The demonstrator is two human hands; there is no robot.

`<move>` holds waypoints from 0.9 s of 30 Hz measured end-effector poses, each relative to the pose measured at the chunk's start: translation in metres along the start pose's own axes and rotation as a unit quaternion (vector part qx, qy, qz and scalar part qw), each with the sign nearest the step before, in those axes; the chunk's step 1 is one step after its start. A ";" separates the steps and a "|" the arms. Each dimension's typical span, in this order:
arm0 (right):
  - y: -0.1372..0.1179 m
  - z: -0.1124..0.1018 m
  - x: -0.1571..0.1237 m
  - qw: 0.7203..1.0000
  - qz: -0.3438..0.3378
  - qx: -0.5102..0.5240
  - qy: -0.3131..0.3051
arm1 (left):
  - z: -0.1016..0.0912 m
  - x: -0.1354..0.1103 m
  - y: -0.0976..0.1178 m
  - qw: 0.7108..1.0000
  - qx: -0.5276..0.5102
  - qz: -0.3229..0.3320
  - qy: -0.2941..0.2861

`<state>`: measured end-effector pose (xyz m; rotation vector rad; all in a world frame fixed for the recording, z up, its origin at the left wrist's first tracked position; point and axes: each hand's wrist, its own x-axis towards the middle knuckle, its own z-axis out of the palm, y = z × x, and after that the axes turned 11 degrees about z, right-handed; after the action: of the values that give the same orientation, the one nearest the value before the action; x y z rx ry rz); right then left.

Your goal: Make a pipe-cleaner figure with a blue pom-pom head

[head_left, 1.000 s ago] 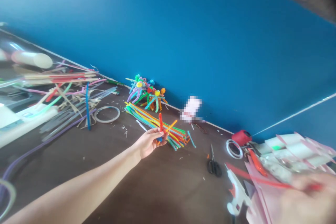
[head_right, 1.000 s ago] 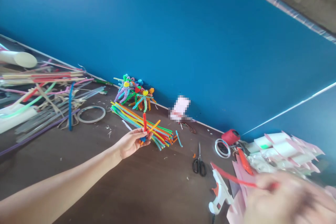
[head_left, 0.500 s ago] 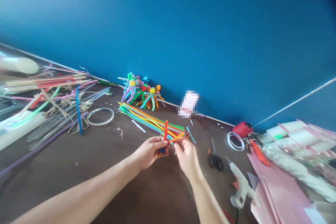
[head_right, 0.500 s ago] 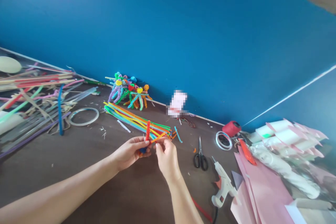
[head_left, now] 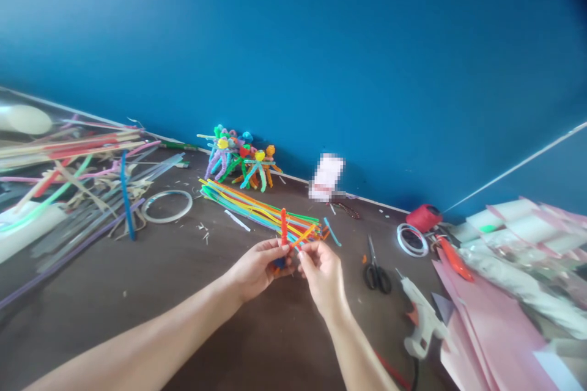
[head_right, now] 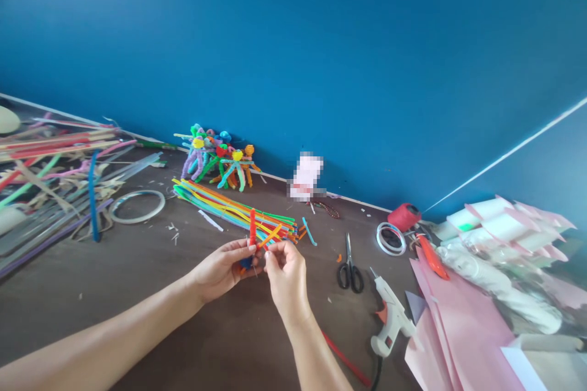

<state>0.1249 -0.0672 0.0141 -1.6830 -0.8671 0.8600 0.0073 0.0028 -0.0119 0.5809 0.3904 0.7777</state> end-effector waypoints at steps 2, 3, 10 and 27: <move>-0.001 0.000 0.000 1.000 -0.002 -0.003 0.000 | 0.000 -0.001 -0.001 1.000 0.012 0.005 -0.008; -0.001 0.000 0.000 1.000 -0.001 -0.005 0.000 | 0.000 -0.001 -0.001 1.000 0.017 0.007 -0.010; -0.007 -0.001 -0.005 0.997 -0.040 -0.065 -0.006 | 0.007 -0.003 -0.002 0.994 0.097 0.051 -0.009; -0.008 -0.006 -0.010 0.995 -0.039 -0.086 -0.023 | 0.007 -0.003 0.000 0.977 0.210 0.043 -0.015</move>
<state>0.1239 -0.0764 0.0239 -1.7715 -1.0567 0.7926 0.0094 -0.0018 -0.0059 1.0109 0.5091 0.7722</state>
